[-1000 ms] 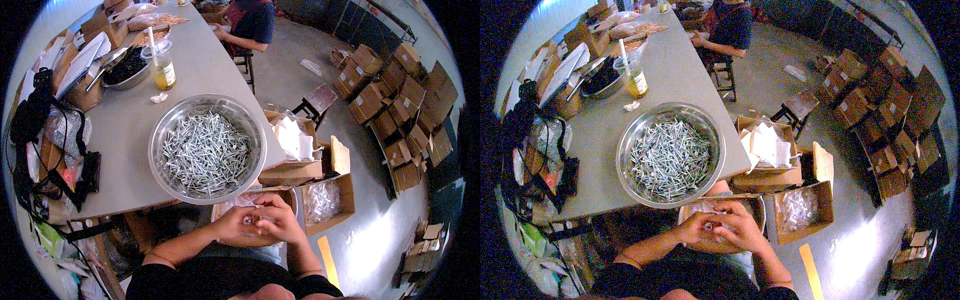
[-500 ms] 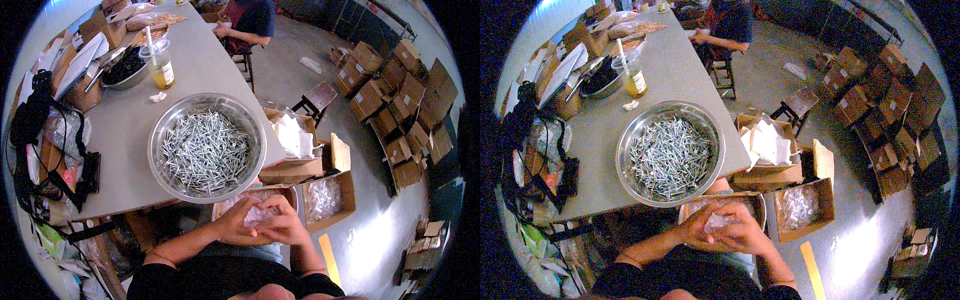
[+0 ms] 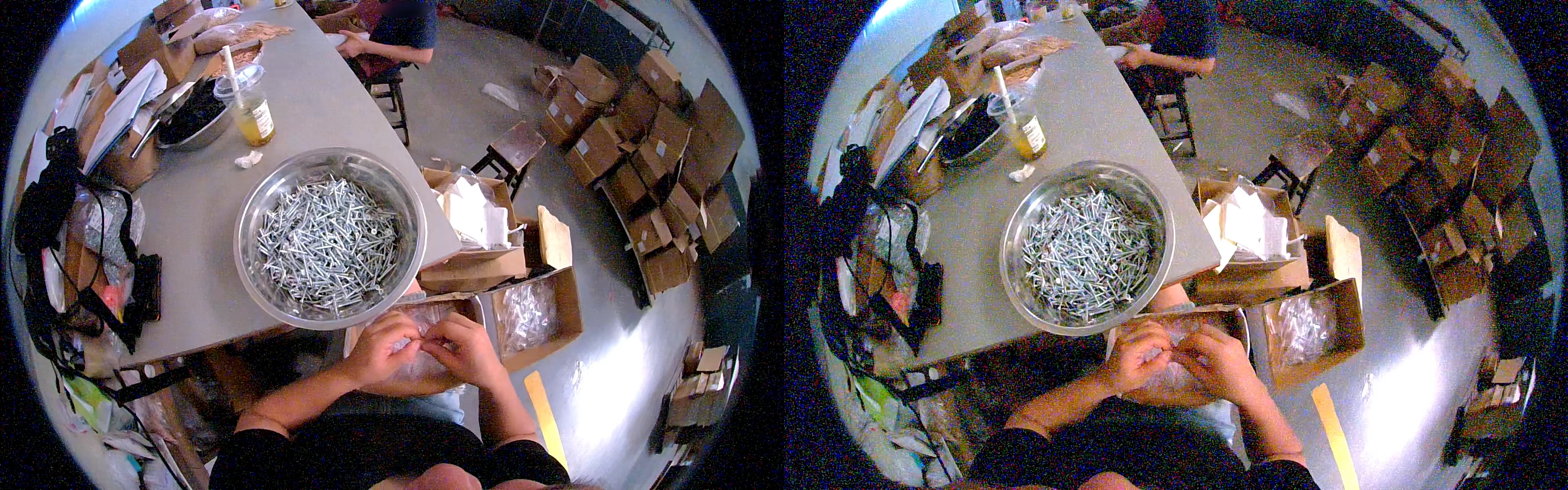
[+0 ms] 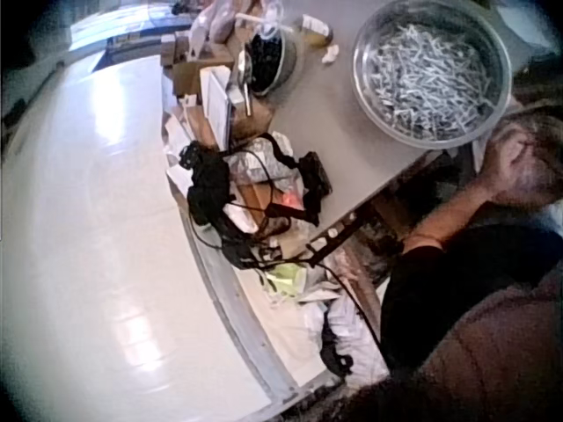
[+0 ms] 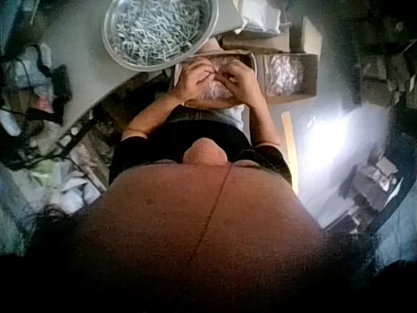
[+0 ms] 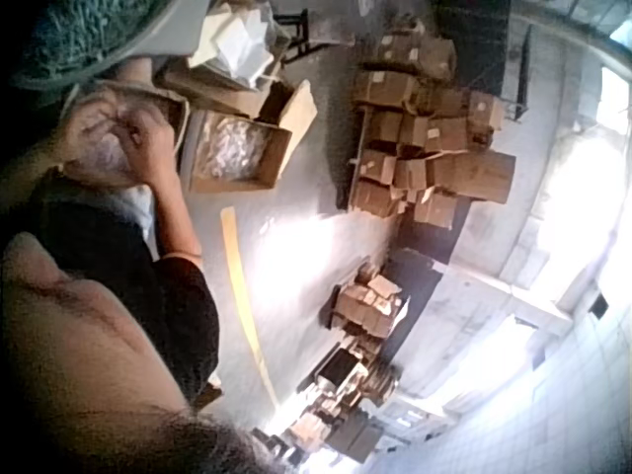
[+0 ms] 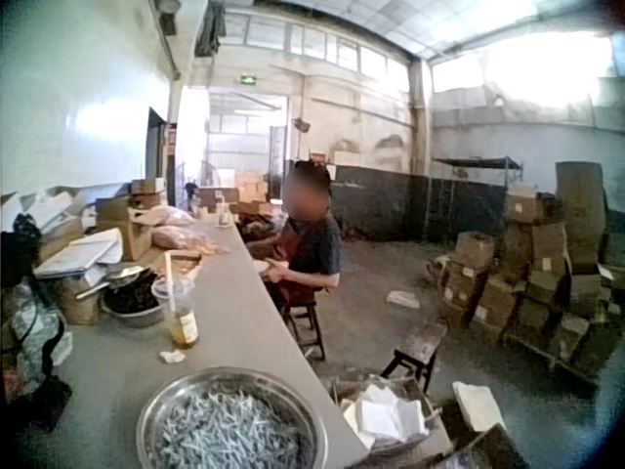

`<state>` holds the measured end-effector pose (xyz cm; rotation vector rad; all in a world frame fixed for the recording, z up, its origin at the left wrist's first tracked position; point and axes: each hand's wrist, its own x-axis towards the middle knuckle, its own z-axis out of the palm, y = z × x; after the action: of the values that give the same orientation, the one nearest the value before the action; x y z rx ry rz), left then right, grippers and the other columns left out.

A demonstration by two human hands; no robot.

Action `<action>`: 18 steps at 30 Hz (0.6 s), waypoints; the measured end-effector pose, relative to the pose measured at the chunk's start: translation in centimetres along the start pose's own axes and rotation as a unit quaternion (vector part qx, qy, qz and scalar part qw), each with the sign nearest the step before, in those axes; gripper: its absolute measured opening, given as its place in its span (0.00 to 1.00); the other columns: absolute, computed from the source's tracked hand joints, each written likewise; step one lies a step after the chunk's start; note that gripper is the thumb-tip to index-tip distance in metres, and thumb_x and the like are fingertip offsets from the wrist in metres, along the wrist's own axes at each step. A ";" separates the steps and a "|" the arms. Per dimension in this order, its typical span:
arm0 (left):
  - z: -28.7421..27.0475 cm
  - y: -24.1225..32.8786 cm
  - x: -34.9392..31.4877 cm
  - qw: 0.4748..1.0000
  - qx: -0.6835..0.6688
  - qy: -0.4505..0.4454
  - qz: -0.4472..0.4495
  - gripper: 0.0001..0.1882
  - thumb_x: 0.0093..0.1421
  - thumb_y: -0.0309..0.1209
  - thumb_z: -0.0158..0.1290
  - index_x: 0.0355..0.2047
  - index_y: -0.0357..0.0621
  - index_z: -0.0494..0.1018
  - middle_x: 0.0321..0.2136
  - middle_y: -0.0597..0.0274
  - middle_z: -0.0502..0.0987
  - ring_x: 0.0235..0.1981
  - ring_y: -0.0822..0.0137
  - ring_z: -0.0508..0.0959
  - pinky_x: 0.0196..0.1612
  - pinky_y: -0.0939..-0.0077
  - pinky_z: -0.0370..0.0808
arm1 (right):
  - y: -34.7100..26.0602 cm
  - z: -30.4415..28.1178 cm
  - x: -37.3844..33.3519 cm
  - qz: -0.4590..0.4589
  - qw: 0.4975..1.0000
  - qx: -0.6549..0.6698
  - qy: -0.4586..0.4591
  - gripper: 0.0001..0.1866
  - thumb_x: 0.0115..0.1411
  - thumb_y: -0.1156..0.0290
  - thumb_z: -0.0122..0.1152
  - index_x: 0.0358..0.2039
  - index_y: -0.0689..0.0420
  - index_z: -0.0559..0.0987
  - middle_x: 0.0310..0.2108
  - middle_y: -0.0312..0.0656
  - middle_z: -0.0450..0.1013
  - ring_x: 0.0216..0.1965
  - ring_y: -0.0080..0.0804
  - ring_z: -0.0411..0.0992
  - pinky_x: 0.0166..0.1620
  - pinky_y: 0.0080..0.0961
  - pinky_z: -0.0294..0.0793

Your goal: The person picks individual nails from a large metal bowl and places them into a small plastic bag held in their left hand. The task is performed by hand without tools, moving items one at a time from the bowl to the bag.

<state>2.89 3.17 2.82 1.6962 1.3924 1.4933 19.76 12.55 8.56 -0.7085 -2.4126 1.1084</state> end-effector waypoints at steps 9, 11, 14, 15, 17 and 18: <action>0.4 -1.0 0.4 0.997 0.040 -0.066 -0.007 0.07 0.53 0.29 0.57 0.32 0.41 0.74 0.33 0.56 0.76 0.38 0.56 0.76 0.46 0.63 0.72 | 3.4 -2.8 -2.1 0.055 0.995 -0.031 0.079 0.06 0.47 0.78 0.68 0.28 0.60 0.82 0.24 0.44 0.75 0.26 0.34 0.74 0.30 0.28 0.72; 0.4 -2.4 0.1 0.986 0.105 -0.128 0.005 0.08 0.53 0.30 0.58 0.32 0.41 0.74 0.35 0.57 0.76 0.40 0.56 0.76 0.46 0.64 0.72 | 4.4 -5.3 -3.4 0.154 0.962 -0.123 0.190 0.05 0.46 0.78 0.69 0.26 0.60 0.82 0.23 0.42 0.76 0.24 0.30 0.72 0.29 0.27 0.71; 0.9 -4.7 -1.3 0.935 0.257 -0.234 0.066 0.09 0.52 0.32 0.56 0.32 0.42 0.75 0.36 0.59 0.74 0.43 0.57 0.75 0.46 0.64 0.73 | 4.3 -8.4 -4.7 0.187 0.917 -0.197 0.292 0.09 0.45 0.77 0.70 0.29 0.60 0.81 0.24 0.42 0.73 0.23 0.31 0.71 0.28 0.26 0.72; 1.5 -5.1 -1.7 0.922 0.295 -0.240 0.077 0.09 0.52 0.32 0.55 0.31 0.42 0.75 0.36 0.60 0.74 0.44 0.57 0.74 0.46 0.65 0.74 | 4.3 -8.9 -5.0 0.187 0.909 -0.210 0.308 0.10 0.46 0.74 0.71 0.30 0.59 0.81 0.27 0.44 0.75 0.24 0.34 0.74 0.28 0.28 0.74; 2.1 -5.6 -2.3 0.907 0.325 -0.258 0.077 0.09 0.52 0.33 0.54 0.30 0.42 0.74 0.36 0.60 0.73 0.45 0.57 0.74 0.46 0.64 0.74 | 4.3 -8.7 -5.2 0.187 0.911 -0.207 0.303 0.10 0.47 0.74 0.71 0.31 0.60 0.80 0.28 0.44 0.75 0.25 0.34 0.74 0.29 0.27 0.74; 2.1 -5.6 -2.3 0.906 0.318 -0.270 0.068 0.08 0.52 0.33 0.53 0.29 0.42 0.74 0.36 0.60 0.73 0.45 0.57 0.73 0.46 0.64 0.74 | 4.4 -8.6 -5.2 0.185 0.913 -0.204 0.300 0.11 0.47 0.74 0.71 0.31 0.60 0.80 0.29 0.44 0.74 0.25 0.34 0.74 0.29 0.27 0.74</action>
<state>3.03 3.68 -3.57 2.3954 1.5405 0.5310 29.72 16.91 9.67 -1.4494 -2.0091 0.3840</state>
